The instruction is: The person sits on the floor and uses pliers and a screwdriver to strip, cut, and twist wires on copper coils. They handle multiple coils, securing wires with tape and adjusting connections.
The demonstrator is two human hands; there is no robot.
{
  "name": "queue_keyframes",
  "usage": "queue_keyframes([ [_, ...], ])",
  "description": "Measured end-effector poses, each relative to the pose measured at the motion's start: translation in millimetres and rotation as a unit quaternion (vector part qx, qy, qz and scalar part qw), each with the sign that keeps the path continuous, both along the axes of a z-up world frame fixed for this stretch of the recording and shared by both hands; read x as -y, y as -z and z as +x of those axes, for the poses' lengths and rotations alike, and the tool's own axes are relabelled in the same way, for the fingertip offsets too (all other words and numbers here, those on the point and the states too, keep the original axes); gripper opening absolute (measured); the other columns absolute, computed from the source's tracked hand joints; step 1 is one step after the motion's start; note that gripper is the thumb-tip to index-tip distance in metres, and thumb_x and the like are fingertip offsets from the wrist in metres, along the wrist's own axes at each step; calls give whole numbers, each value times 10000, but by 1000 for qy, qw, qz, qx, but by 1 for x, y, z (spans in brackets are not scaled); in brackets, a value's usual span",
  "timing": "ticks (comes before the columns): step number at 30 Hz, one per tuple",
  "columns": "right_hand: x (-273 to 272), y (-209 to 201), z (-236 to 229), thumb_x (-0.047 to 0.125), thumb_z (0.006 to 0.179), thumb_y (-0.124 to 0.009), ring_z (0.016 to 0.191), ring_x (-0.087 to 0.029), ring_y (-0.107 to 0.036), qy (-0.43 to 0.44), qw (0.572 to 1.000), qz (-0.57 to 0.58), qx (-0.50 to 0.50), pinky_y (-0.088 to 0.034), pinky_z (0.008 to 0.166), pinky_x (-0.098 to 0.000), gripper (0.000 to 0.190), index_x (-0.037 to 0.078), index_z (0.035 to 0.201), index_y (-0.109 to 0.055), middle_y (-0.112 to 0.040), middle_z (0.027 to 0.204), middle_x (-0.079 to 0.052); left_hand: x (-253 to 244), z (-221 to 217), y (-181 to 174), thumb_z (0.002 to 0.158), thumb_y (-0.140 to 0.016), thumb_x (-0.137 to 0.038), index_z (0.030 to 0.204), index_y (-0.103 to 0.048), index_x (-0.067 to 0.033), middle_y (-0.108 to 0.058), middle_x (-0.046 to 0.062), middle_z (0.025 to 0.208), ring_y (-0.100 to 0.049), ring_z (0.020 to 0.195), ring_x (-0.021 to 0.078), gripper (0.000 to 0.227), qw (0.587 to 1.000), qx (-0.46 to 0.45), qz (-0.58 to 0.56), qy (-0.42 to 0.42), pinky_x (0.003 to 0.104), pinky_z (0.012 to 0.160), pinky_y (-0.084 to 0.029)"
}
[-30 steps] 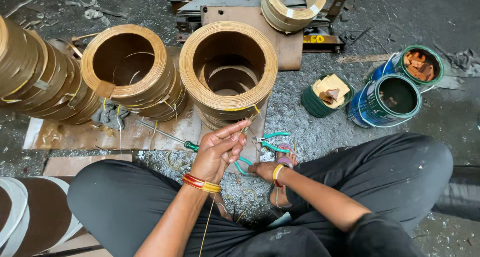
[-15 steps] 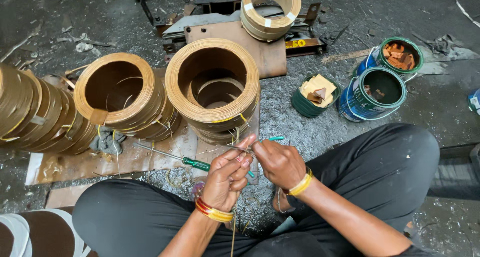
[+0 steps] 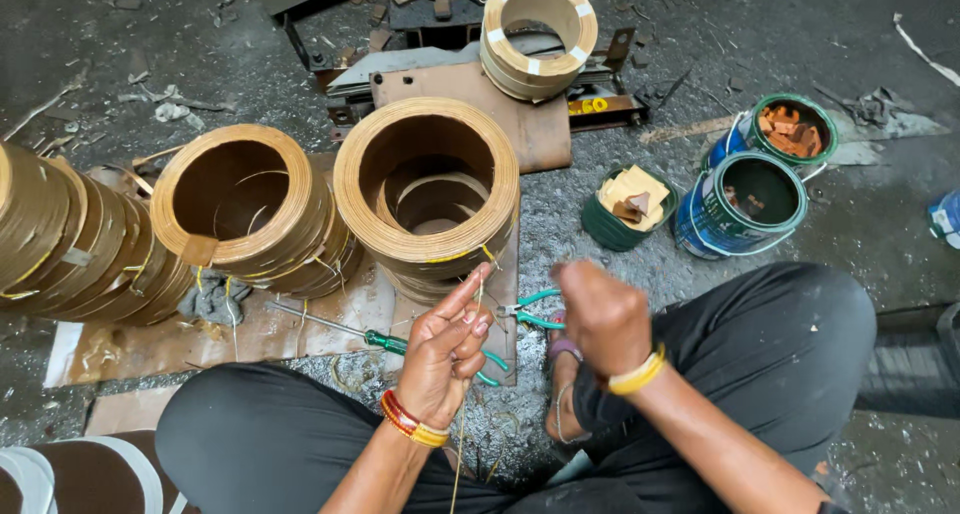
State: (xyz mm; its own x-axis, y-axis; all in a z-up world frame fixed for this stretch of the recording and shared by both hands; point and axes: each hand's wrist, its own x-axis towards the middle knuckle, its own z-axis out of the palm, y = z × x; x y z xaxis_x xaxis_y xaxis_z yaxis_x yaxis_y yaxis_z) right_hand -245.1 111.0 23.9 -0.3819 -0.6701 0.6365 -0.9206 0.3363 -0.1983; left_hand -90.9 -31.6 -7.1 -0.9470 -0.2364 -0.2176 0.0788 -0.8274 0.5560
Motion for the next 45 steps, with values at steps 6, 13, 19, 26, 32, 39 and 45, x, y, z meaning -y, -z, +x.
queue_keyframes([
  [6,0,9,-4,24,888,-630,591,-329,-662,154,975,150,52,-497,457,-430,153,60,1025,-573,-639,789,-141,3,2,0,953,-502,21,1575,-410,-32,-538,4,858,-273,520,-6,632,1000,15,1,11,154,432,-227],
  [13,-2,19,0,66,893,-626,630,-309,-661,48,991,128,14,-507,516,-436,70,89,910,-562,-586,725,-115,1,6,1,934,-528,27,1586,-388,-52,-525,-28,842,-276,530,-9,672,998,21,-48,41,155,431,-224],
  [19,-7,29,5,29,847,-611,602,-303,-654,-18,993,112,20,-509,510,-439,122,97,945,-587,-586,699,-113,-2,4,6,939,-587,41,1599,-409,4,-489,-67,835,-296,543,-13,684,998,9,-44,32,159,438,-235],
  [26,-25,53,-4,141,922,-623,692,-342,-685,18,979,142,143,-505,551,-456,95,90,1001,-610,-665,791,-115,5,9,3,965,-552,-27,1539,-479,-66,-574,-21,800,-328,494,-9,580,968,91,-219,-79,170,415,-251],
  [32,-14,55,-6,306,929,-671,711,-333,-700,-47,974,112,191,-534,606,-415,307,26,1053,-698,-718,852,-144,10,0,-2,986,-596,-46,1458,-608,-77,-628,-23,779,-373,516,-5,474,885,169,-404,-159,181,433,-301],
  [39,34,93,-34,208,1023,-596,638,-110,-671,-73,667,-13,741,-556,590,-273,287,-36,934,-718,-728,771,-44,5,-30,14,939,-622,-7,1095,-601,1,-724,35,751,-687,688,63,158,847,153,-464,-210,216,619,-525],
  [45,22,116,-34,147,997,-643,730,-98,-690,-111,625,-29,772,-559,649,-252,176,-12,987,-718,-721,833,-36,11,-42,38,927,-652,8,1036,-659,25,-735,61,827,-678,686,99,110,902,150,-391,-110,241,555,-470],
])
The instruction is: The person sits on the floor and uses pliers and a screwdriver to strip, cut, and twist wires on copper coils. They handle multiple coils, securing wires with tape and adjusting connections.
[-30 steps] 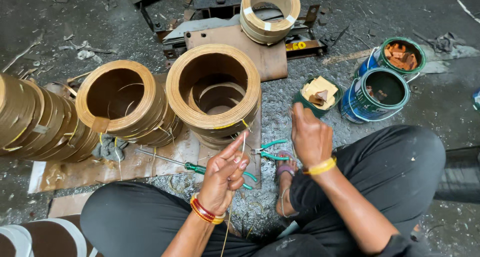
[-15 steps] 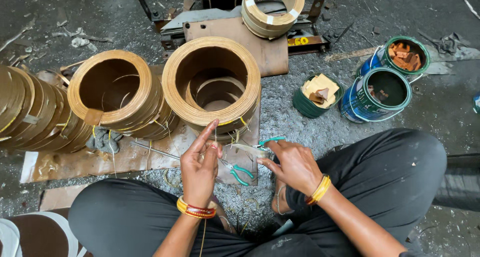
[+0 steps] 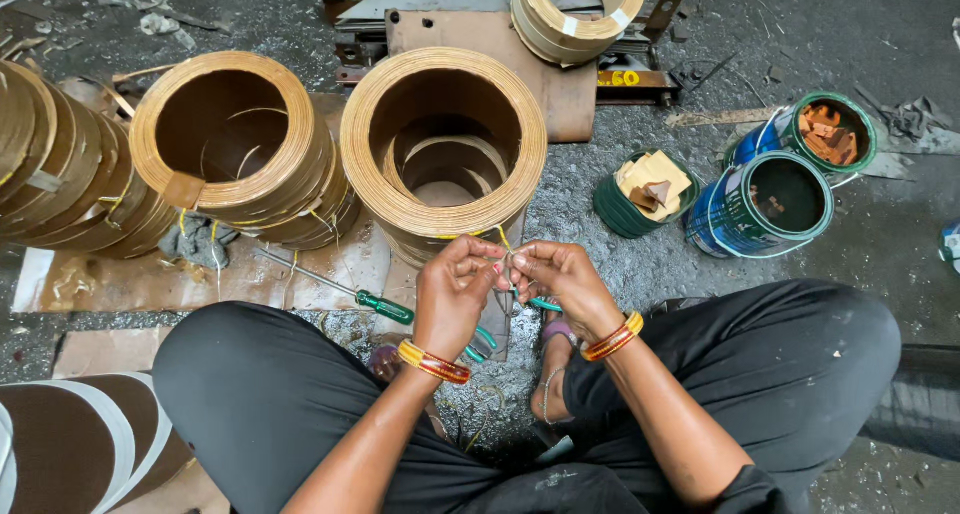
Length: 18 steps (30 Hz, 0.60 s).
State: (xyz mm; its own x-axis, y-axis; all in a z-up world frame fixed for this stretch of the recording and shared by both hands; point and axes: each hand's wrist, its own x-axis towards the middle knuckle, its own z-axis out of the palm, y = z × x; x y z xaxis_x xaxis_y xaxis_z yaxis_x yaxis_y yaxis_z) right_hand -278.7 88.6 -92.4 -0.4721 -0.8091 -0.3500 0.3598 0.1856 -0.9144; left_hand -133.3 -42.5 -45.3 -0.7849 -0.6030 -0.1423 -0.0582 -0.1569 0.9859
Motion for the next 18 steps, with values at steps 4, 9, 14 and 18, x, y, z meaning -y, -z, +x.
queue_keyframes([
  [4,-4,-1,1,145,997,-648,716,-101,-671,3,1000,-12,13,-578,664,-273,177,-17,1007,-719,-710,845,-34,1,-5,4,911,-649,0,990,-680,24,-743,55,794,-705,680,91,88,999,3,-49,21,231,580,-536],
  [9,-5,-1,1,187,994,-623,681,-117,-687,-1,1000,-6,14,-590,655,-282,211,-1,998,-718,-718,840,-32,4,-4,-7,849,-693,-34,920,-711,-13,-741,79,690,-692,577,119,77,980,95,-175,20,281,538,-496],
  [14,-2,0,1,201,1018,-614,690,-93,-670,2,1000,-18,11,-598,651,-281,224,4,964,-705,-698,817,-26,5,-7,-19,823,-712,-39,917,-719,-22,-742,80,704,-658,542,170,95,966,116,-228,26,320,532,-476],
  [18,-1,-2,1,164,1004,-622,673,-74,-643,-5,1000,-21,9,-599,654,-276,183,7,960,-704,-679,800,-15,6,-9,-14,841,-740,-65,936,-743,-30,-751,80,722,-642,515,179,102,962,166,-216,32,322,521,-460],
])
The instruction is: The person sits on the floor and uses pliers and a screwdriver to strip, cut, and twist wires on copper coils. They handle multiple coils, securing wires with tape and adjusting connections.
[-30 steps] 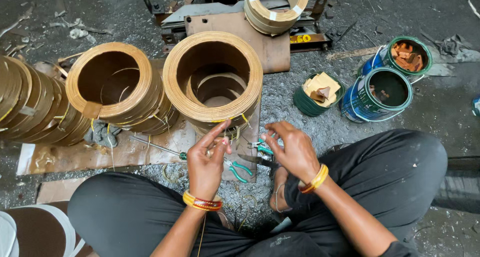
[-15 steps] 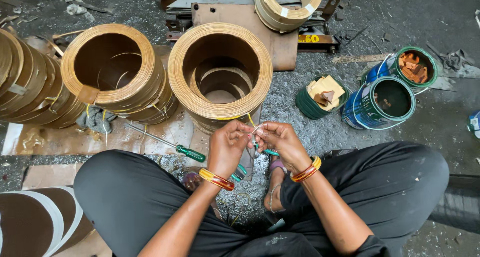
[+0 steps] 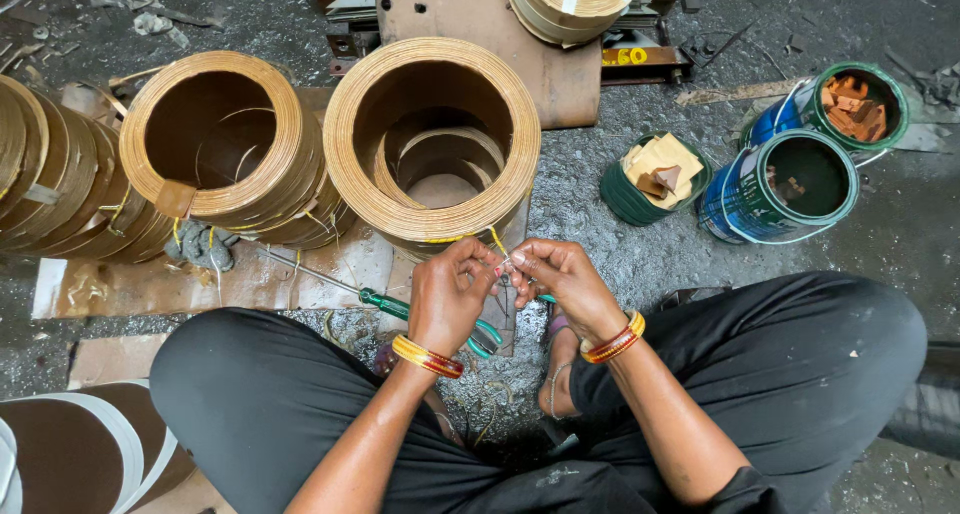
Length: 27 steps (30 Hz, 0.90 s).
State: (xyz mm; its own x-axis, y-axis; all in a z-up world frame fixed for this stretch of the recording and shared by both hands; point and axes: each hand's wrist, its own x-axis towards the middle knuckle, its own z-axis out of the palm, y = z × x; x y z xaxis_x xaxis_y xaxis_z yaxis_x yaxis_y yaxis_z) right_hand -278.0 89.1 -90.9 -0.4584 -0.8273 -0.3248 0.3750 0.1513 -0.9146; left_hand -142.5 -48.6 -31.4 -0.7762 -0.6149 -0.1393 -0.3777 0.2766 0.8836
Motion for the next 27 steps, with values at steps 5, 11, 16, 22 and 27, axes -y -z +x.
queue_keyframes([
  [5,0,1,-4,147,1017,-617,641,-73,-623,-4,1000,-6,3,-582,628,-273,191,4,920,-698,-666,775,-13,3,-6,27,859,-727,-27,1030,-738,10,-759,61,797,-736,708,77,175,989,-112,93,0,229,612,-544],
  [11,3,3,-6,122,1014,-601,621,-77,-613,-4,1000,-14,7,-572,600,-278,195,-3,892,-687,-668,758,-19,9,-10,45,861,-750,-22,993,-750,36,-748,59,755,-638,643,67,144,979,-96,181,0,213,516,-439],
  [16,1,7,-5,125,1017,-596,610,-72,-588,-2,1000,-12,-7,-562,587,-274,206,-10,903,-704,-652,743,-19,9,-12,48,842,-763,-8,956,-773,29,-738,64,719,-570,565,74,120,979,-74,190,-18,216,462,-387],
  [22,1,14,-7,177,1025,-631,598,-73,-567,2,994,-2,111,-494,566,-246,229,-4,914,-717,-637,731,-17,11,-16,48,835,-781,-1,910,-763,46,-732,69,708,-663,622,65,90,975,-84,205,-34,207,500,-446],
  [27,3,3,8,197,1003,-657,613,-76,-589,47,976,3,210,-506,562,-261,222,-4,967,-746,-672,768,-12,14,-17,47,827,-777,11,901,-773,60,-754,74,743,-693,649,81,89,975,-100,194,-28,213,563,-513],
])
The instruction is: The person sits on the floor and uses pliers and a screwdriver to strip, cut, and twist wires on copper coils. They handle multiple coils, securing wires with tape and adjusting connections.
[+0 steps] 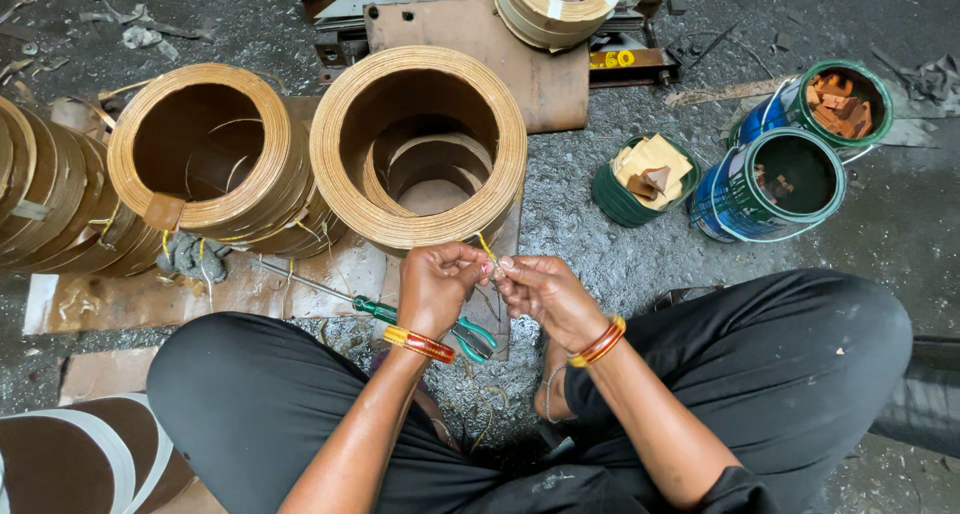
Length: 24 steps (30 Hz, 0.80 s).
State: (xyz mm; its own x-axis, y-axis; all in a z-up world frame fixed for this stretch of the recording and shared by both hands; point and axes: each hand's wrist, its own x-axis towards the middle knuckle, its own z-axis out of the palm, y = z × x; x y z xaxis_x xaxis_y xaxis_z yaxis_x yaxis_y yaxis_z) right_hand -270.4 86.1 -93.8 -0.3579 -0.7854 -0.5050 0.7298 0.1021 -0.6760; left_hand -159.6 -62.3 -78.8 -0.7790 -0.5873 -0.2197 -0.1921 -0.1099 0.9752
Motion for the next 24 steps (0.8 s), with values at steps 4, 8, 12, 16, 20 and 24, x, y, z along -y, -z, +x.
queue_keyframes([
  [4,-3,-21,17,96,887,-720,809,-136,-720,106,734,83,-665,-607,646,-302,195,20,1066,-715,-725,945,-37,1,2,3,831,-786,11,900,-774,64,-764,82,766,-707,660,94,87,1000,-8,11,8,222,609,-557],
  [8,-6,-38,17,61,838,-785,896,-256,-712,58,543,-7,-838,-576,732,-352,216,22,1030,-695,-712,985,-103,-1,3,7,830,-774,28,907,-765,61,-765,87,796,-706,677,95,84,999,-25,33,12,224,630,-562],
  [12,0,-36,13,11,847,-778,862,-238,-707,42,520,-11,-853,-555,686,-359,175,29,994,-684,-710,962,-84,2,2,8,822,-777,32,903,-756,59,-764,86,794,-698,677,89,87,999,-28,33,13,223,625,-553],
  [16,-3,-16,15,-21,850,-698,768,-214,-684,47,627,18,-778,-531,667,-331,115,13,959,-697,-690,880,-76,0,1,9,842,-775,15,907,-769,55,-742,91,746,-651,641,88,77,1000,12,24,9,237,556,-473],
  [20,2,8,9,38,961,-676,602,-92,-566,42,933,5,-356,-412,537,-249,92,-23,910,-723,-669,741,-33,2,3,9,826,-777,17,894,-767,53,-742,69,745,-670,646,76,78,1000,1,-1,14,223,576,-515],
  [24,6,11,0,83,981,-676,587,-83,-546,14,965,44,-258,-424,524,-249,125,-15,934,-738,-672,726,-30,3,0,7,818,-772,24,900,-766,51,-753,63,755,-678,647,77,87,1000,-11,-11,13,217,592,-533],
])
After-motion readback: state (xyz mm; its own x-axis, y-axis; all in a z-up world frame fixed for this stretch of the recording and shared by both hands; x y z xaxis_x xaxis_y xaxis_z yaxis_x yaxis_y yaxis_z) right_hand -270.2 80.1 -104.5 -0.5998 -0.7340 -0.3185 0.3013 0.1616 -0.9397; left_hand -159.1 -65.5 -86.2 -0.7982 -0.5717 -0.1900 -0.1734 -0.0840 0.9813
